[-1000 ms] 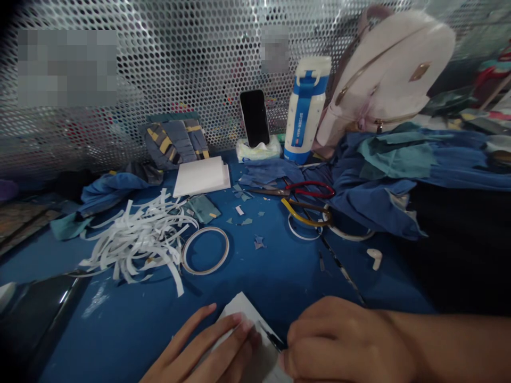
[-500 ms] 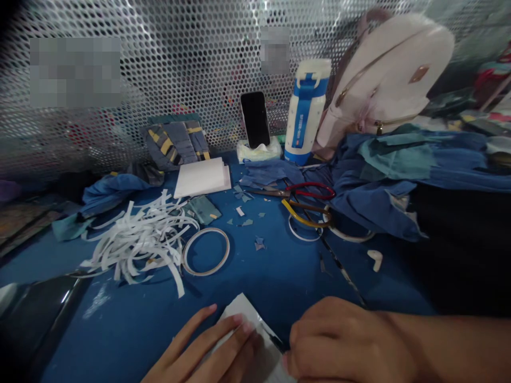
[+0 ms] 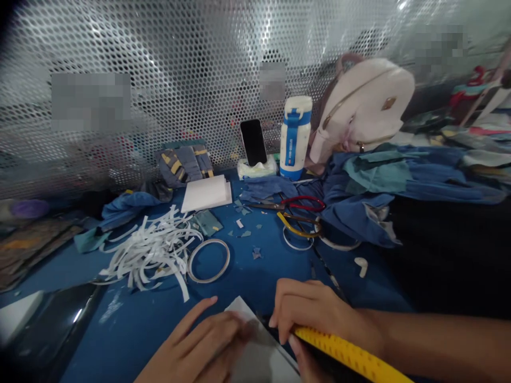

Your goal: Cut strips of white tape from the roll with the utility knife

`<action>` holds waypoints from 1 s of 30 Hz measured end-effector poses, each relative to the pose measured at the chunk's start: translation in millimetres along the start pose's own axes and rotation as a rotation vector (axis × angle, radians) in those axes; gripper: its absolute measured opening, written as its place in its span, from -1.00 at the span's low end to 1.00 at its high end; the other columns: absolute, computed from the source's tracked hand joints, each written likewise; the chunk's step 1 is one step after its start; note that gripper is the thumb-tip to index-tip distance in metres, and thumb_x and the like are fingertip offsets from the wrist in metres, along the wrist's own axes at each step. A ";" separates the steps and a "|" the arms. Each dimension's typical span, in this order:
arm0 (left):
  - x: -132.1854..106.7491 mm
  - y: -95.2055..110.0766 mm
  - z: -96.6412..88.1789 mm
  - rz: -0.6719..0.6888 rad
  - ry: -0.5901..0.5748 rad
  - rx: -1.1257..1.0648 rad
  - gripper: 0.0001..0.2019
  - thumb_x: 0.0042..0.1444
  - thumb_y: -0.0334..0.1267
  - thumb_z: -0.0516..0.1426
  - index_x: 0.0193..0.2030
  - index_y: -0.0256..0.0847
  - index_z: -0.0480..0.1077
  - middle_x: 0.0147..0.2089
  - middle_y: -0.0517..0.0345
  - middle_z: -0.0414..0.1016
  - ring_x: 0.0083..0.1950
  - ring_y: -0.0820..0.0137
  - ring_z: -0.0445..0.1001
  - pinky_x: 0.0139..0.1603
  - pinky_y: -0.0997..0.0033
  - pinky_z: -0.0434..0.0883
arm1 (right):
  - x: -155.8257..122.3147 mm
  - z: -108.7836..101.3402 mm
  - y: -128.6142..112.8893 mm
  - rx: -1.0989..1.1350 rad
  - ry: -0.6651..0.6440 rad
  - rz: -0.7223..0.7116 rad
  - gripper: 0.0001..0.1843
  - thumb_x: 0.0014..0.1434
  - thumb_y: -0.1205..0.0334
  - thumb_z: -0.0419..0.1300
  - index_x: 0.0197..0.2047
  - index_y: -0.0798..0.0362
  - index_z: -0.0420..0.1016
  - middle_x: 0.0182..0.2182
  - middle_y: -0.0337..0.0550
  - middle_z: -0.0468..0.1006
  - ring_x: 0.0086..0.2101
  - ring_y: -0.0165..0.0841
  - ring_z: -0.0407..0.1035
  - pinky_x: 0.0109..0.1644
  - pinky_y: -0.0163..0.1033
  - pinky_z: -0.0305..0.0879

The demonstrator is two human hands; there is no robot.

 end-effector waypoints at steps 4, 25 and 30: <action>9.4 -4.1 -3.0 -0.046 -0.105 -0.039 -0.71 0.36 -0.36 0.03 0.14 -0.26 0.43 0.08 0.10 0.54 0.14 0.37 0.46 0.37 0.23 0.28 | 1.0 -0.6 -4.1 -0.009 0.002 -0.077 -0.95 0.25 0.32 0.08 -0.29 0.06 0.33 -0.40 -0.14 0.50 -0.38 -0.40 0.44 -0.36 -0.36 0.26; 30.8 -15.1 6.2 -0.143 -0.039 -0.315 -0.81 0.38 -0.33 0.08 -0.21 -0.13 0.51 -0.26 0.25 0.51 -0.21 0.45 0.45 0.25 0.14 0.25 | -15.3 2.2 -7.5 -0.173 -0.154 -0.493 -0.81 0.33 0.22 0.10 -0.30 0.12 0.39 -0.41 -0.13 0.55 -0.45 -0.39 0.48 -0.37 -0.28 0.36; 34.0 -15.1 6.6 -0.162 -0.063 -0.354 -0.80 0.40 -0.29 0.07 -0.24 -0.15 0.50 -0.28 0.27 0.49 -0.24 0.45 0.43 0.20 0.19 0.26 | -7.0 2.1 -17.5 -0.193 -0.191 -0.487 -0.64 0.42 0.23 -0.06 -0.36 0.14 0.40 -0.47 -0.15 0.49 -0.48 -0.41 0.43 -0.42 -0.29 0.35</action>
Point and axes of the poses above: each hand's wrist, its own x-axis towards the middle knuckle, its own z-axis out of the palm, y = z × x, the point moved 2 cm from there along x, towards the middle knuckle
